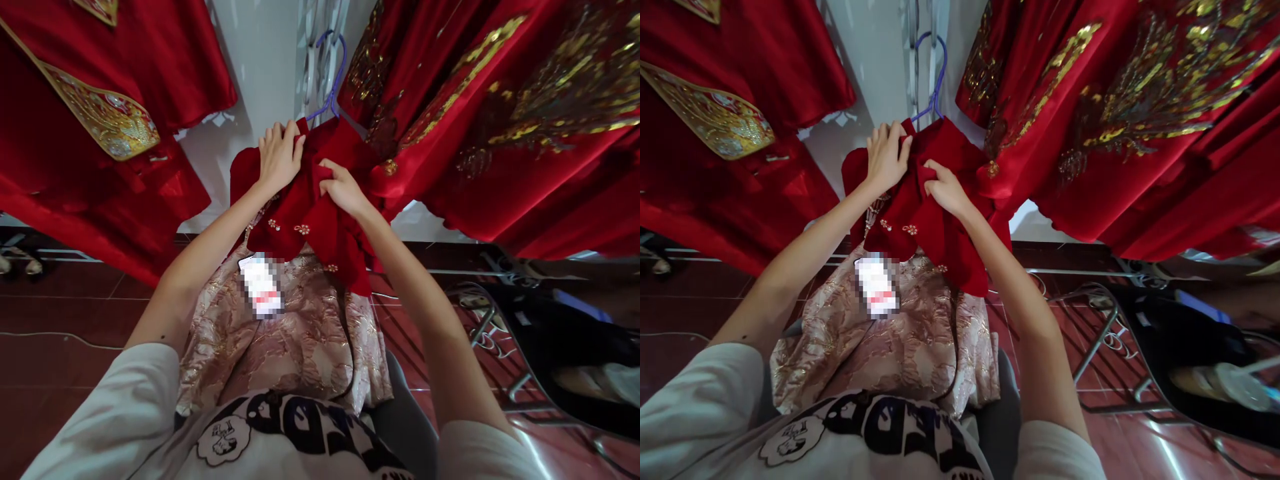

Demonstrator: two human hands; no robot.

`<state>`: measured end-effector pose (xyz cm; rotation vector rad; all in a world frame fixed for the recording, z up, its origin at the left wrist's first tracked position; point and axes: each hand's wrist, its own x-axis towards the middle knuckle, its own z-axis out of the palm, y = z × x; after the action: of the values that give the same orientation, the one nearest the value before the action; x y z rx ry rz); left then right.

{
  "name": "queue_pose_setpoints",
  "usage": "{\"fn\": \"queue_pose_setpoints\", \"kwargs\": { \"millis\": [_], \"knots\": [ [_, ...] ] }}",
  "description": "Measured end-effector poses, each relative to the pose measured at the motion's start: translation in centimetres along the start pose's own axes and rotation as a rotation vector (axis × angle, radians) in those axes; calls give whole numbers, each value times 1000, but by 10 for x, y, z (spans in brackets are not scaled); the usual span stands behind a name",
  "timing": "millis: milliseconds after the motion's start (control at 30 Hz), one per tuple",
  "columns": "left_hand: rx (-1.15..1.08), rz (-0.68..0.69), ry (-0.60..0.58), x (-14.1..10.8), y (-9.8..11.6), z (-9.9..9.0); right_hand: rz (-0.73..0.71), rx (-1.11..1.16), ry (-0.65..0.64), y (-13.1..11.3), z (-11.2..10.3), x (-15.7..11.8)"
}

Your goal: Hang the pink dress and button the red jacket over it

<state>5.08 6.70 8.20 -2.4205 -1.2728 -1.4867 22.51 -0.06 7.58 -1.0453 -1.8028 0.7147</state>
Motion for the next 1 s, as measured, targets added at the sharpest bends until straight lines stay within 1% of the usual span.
{"fn": "queue_pose_setpoints", "kwargs": {
  "millis": [67,133,167,200,267,333,367,433,500,567,600,667,767,867,1000],
  "knots": [
    [-19,-39,2,-2,0,-5,-23,-36,7,9,0,-6],
    [-50,-75,25,-10,4,-8,-36,-71,27,18,-6,-12],
    [-70,-78,17,-17,7,-8,-40,-80,41,22,-9,-14],
    [-99,-69,-18,-24,10,-8,-42,-83,55,25,-11,-16],
    [-193,-34,-150,-39,14,-5,-50,-78,78,31,-11,-17],
    [-315,-19,-271,-49,16,0,-75,-77,84,33,-4,-15],
    [-372,-29,-298,-51,17,2,-96,-77,77,34,1,-15],
    [-461,-96,-285,-52,16,5,-140,-60,51,32,12,-14],
    [-525,-199,-254,-51,14,5,-163,-14,18,29,19,-16],
    [-572,-293,-261,-51,12,2,-146,31,7,23,22,-20],
    [-585,-318,-274,-52,12,0,-126,43,15,19,21,-22],
    [-581,-313,-288,-56,14,-4,-90,45,53,13,18,-26],
    [-509,-229,-254,-64,18,-7,-84,31,104,7,15,-28],
    [-421,-167,-213,-70,21,-7,-96,20,127,7,14,-27],
    [-406,-165,-213,-71,19,-5,-86,5,175,11,15,-28]
  ]
}}
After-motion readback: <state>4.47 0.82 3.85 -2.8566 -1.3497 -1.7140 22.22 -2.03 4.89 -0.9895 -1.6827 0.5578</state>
